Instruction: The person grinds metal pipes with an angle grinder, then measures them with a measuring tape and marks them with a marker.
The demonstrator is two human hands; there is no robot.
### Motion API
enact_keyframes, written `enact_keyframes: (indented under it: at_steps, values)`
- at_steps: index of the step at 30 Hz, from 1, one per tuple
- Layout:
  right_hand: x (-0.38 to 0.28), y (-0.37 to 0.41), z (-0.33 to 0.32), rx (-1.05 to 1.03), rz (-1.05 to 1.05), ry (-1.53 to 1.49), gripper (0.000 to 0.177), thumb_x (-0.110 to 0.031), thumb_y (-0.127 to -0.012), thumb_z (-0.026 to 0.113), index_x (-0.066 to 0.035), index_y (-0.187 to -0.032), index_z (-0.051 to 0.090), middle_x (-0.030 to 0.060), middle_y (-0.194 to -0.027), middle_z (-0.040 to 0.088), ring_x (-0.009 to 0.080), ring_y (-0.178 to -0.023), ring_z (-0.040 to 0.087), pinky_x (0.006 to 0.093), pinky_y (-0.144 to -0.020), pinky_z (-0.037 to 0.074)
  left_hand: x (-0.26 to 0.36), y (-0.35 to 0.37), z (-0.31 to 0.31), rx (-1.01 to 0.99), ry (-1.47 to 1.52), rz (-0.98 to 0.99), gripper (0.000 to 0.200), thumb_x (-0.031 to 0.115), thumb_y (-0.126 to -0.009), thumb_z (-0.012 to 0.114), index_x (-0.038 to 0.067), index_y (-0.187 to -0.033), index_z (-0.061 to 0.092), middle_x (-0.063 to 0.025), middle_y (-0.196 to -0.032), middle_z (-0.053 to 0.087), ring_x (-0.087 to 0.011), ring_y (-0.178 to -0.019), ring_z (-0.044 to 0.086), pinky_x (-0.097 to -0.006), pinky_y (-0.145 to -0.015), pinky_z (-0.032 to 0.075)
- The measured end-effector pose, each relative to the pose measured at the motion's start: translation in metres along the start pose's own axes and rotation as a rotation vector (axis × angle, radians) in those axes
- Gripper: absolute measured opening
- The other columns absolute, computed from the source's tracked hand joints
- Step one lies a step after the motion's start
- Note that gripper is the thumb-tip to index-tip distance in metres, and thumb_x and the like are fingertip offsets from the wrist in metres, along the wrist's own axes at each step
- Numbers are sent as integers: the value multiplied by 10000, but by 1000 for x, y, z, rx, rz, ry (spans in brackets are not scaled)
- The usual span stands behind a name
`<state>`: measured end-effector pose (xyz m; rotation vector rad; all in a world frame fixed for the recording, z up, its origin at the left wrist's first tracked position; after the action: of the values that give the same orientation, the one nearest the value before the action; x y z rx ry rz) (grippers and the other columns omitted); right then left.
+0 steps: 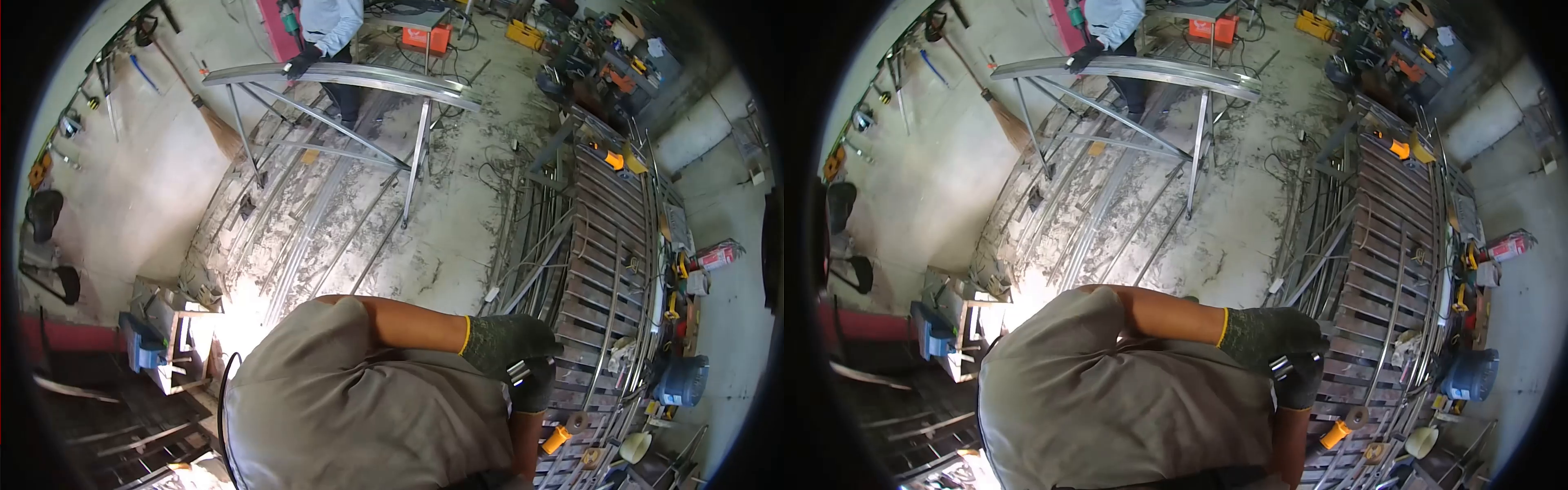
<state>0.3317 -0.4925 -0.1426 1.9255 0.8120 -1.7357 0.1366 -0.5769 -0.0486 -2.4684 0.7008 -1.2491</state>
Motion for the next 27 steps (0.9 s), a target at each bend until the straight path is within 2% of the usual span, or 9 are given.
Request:
enact_keyframes:
  at_steps: [2,8,13,17,19,21,23,25,27]
  values:
    - [-51,-25,52,-182,-531,766,412,-38,-772,786,-67,-1182,763,169,-1276,741,370,-1217,706,460,-1022,571,-13,19,-22,8,-8,11,846,309,-756,886,26,-1489,570,-221,-1428,635,-409,-1346,623,-489,-1132,523]
    - [-69,-62,122,-236,-278,341,477,-15,-793,747,-49,-1268,749,192,-1330,717,403,-1279,654,459,-1069,542,-50,64,-44,106,-73,34,715,252,-861,792,17,-1496,563,-223,-1473,605,-382,-1385,590,-469,-1179,482]
    - [-54,-68,132,-461,-429,1016,399,-163,-905,693,-57,-1283,763,199,-1388,704,419,-1357,600,533,-1160,479,-81,69,-40,106,-10,-69,631,217,-890,724,3,-1471,603,-198,-1426,639,-383,-1338,616,-478,-1150,492]
    - [-17,-73,127,-345,-119,472,345,-144,-971,620,-39,-1271,754,189,-1371,710,391,-1281,657,514,-1142,505,-61,42,-80,-240,-111,-131,492,170,-1143,437,43,-1616,481,-134,-1597,547,-264,-1500,510,-382,-1267,398]
    - [5,-67,115,-228,167,9,291,-140,-1044,595,-31,-1273,739,140,-1320,728,296,-1216,698,454,-1094,545,-105,57,-26,-81,311,-246,558,178,-1115,521,46,-1651,443,-147,-1601,553,-261,-1527,492,-385,-1304,360]
    - [-33,-89,105,-191,346,-18,289,-128,-1045,665,-33,-1316,701,101,-1295,728,223,-1188,695,406,-1063,559,-84,22,-73,-59,81,52,866,155,-962,797,30,-1695,353,-128,-1612,535,-264,-1512,505,-423,-1287,396]
    - [-40,-104,84,-177,503,17,446,-120,-986,805,-33,-1391,642,84,-1299,712,190,-1195,665,391,-1052,551,-84,2,-66,33,807,-325,959,145,-924,867,25,-1704,322,-143,-1573,561,-273,-1461,546,-432,-1264,418]
    - [-33,-109,59,-68,284,-28,464,-134,-952,849,-39,-1357,642,62,-1270,708,179,-1167,660,371,-1031,555,-112,-11,-36,114,1197,-458,982,106,-864,925,23,-1675,377,-127,-1505,600,-245,-1392,588,-417,-1213,465]
    - [5,-112,43,4,213,-413,449,-120,-961,848,-50,-1356,645,57,-1284,706,170,-1186,654,360,-1026,558,-128,-39,-23,75,948,-448,934,50,-802,961,22,-1614,499,-92,-1418,647,-210,-1305,637,-395,-1140,535]
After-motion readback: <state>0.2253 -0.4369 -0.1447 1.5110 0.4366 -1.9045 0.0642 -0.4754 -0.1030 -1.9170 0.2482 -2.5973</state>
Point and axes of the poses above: each hand's wrist, its own y-axis away from the middle knuckle, its own z-axis out of the palm, x = y × z, the point moved 4 cm from there along -y, towards the middle knuckle
